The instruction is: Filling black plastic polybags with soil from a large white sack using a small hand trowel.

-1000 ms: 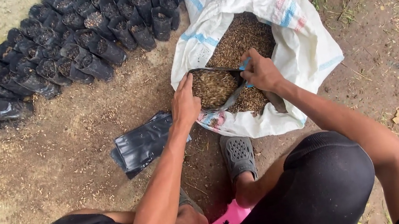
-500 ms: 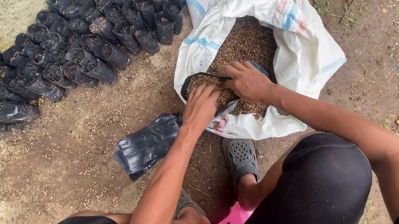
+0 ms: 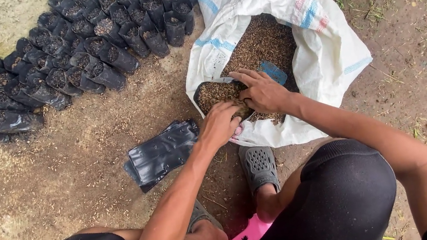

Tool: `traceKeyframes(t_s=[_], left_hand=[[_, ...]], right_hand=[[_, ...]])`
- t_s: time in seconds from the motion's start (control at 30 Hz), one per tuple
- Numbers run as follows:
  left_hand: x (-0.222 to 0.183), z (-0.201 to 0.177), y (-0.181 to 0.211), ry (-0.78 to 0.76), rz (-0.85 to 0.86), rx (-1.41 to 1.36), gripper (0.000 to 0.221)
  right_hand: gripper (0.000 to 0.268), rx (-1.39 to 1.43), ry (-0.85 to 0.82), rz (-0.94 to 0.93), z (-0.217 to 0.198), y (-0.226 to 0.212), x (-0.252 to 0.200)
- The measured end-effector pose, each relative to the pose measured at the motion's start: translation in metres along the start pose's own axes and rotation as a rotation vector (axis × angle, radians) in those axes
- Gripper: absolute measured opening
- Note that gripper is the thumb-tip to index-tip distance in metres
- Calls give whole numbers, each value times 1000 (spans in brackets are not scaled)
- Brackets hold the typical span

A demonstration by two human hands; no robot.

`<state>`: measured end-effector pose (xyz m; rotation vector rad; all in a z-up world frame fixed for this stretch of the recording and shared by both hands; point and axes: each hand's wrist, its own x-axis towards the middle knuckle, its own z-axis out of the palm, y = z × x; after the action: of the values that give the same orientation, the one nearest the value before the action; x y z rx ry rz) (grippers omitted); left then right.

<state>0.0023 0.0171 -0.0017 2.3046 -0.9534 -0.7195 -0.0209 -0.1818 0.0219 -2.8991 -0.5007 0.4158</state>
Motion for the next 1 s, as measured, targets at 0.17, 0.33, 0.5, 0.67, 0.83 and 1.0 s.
traceKeyframes(t_s=[0.17,0.33,0.5,0.67,0.83,1.0], left_hand=[[6,15,-9,55,68,-258,32],[5,-10,-15,381,18,-124,28],[35,38,-80,246,53,127,25],[36,13,-61,5,-48,139,24],[49,5,-54,134,-104,112,42],[36,-15,-35,438,-84,28,27]], right_hand=[[27,103,34,143,33,26,11],[24,47,200,112,59,42,16],[16,-84,184,-209,39,5,17],[21,384,-79,-140,57,5,32],[30,243,34,72,33,-7,37],[43,147,1,119,77,10,51]])
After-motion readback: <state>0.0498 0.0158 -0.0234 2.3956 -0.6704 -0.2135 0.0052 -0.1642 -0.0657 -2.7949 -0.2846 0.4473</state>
